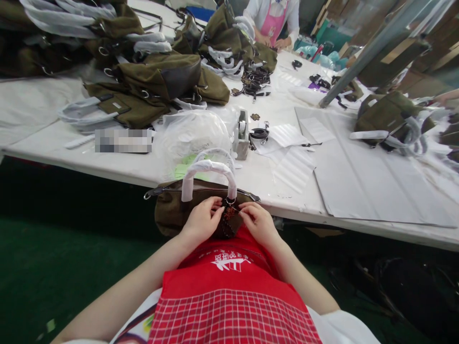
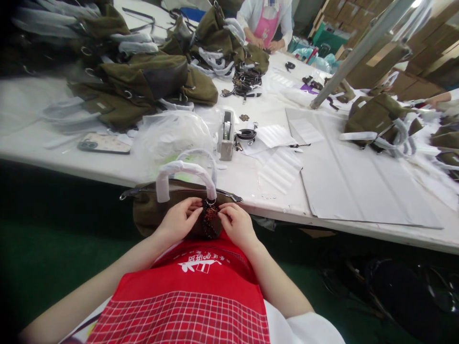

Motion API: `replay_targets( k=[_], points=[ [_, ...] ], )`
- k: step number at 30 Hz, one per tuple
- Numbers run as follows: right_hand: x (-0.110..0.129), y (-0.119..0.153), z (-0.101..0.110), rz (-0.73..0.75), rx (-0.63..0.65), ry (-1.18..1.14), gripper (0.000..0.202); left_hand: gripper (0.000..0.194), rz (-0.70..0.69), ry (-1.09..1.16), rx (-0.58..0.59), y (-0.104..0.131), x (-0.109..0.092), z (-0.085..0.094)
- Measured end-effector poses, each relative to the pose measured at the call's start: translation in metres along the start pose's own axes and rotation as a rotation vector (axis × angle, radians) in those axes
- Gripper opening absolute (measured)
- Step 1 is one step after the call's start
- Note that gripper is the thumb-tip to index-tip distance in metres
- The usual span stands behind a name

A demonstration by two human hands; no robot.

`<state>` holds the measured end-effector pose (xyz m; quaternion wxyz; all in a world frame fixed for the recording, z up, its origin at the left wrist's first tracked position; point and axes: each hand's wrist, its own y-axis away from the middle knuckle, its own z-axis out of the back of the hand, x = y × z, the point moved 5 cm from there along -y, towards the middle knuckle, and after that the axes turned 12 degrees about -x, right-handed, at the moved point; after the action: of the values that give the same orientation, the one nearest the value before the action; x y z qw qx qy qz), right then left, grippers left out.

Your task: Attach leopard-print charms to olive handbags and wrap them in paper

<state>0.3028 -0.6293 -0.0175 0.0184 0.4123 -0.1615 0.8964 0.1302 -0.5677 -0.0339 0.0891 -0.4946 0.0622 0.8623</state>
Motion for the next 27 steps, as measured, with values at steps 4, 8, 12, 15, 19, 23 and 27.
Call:
replay_targets(
  k=[4,8,12,15,19,23,27],
  points=[
    [-0.013,-0.003,-0.017,-0.108,0.006,-0.157,0.012,0.031,0.081,-0.039,0.054,-0.009,0.005,-0.013],
    [-0.017,-0.005,-0.024,-0.156,0.034,-0.230,0.013,0.021,0.073,-0.099,0.078,-0.012,0.005,-0.022],
    [-0.020,-0.006,-0.023,-0.175,0.083,-0.281,0.013,0.009,0.028,-0.076,0.037,-0.009,0.006,-0.026],
    [-0.023,-0.005,-0.024,-0.209,0.126,-0.346,0.013,0.007,0.076,-0.018,0.008,-0.009,0.008,-0.027],
    [-0.026,-0.004,-0.026,-0.253,0.162,-0.409,0.014,0.010,0.161,0.128,-0.002,-0.010,0.013,-0.028],
    [-0.032,-0.004,-0.026,-0.317,0.160,-0.401,0.018,0.020,0.300,0.339,0.057,-0.011,0.018,-0.025],
    [-0.031,-0.005,-0.020,-0.276,0.166,-0.288,0.020,0.031,0.419,0.447,0.191,-0.008,0.018,-0.018]
  ],
)
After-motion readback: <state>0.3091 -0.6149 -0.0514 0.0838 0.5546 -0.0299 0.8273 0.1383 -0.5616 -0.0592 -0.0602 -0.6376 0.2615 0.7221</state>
